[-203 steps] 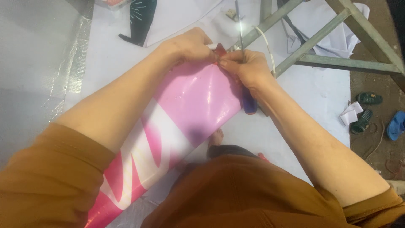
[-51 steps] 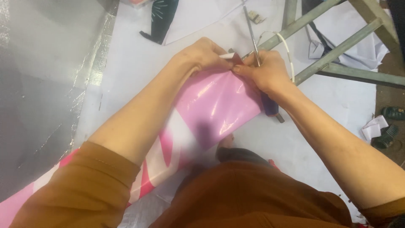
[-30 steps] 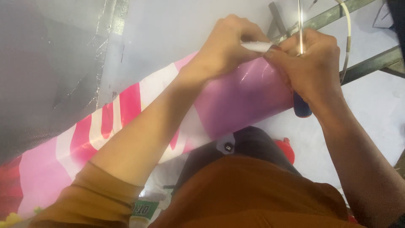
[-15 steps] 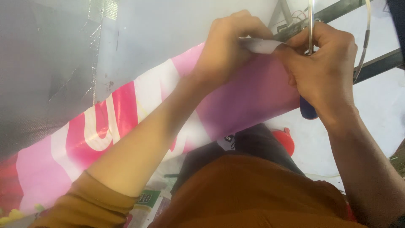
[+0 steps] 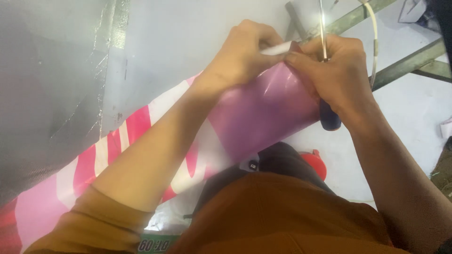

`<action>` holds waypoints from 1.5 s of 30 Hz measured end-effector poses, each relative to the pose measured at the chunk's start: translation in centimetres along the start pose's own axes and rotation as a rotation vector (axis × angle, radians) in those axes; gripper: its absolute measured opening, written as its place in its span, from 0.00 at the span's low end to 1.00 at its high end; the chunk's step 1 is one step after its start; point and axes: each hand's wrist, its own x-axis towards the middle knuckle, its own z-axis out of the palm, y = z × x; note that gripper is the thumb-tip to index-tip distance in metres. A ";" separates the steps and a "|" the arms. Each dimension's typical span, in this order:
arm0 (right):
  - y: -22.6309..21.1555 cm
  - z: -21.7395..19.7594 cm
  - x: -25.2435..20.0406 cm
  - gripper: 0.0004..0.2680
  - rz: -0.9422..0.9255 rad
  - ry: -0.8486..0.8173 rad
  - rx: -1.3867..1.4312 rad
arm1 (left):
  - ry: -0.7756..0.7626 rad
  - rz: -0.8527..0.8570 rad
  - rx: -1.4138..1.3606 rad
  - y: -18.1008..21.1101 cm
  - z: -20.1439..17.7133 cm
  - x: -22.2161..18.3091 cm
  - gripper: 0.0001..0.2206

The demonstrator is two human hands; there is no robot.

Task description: Tucking and smoothing a decorative vinyl wrap onto a long rectangular object using a pointed tool.

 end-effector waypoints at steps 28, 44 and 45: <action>6.9 -0.2 5.4 0.10 0.303 0.136 -0.042 | 0.183 0.040 0.445 1.7 5.1 -1.6 0.10; 8.1 1.2 6.1 0.14 0.297 0.259 -0.314 | 0.142 -0.178 0.445 2.6 3.8 -1.0 0.10; 8.5 0.9 6.2 0.17 0.319 0.279 -0.348 | 0.125 -0.128 0.526 3.1 3.6 -1.1 0.10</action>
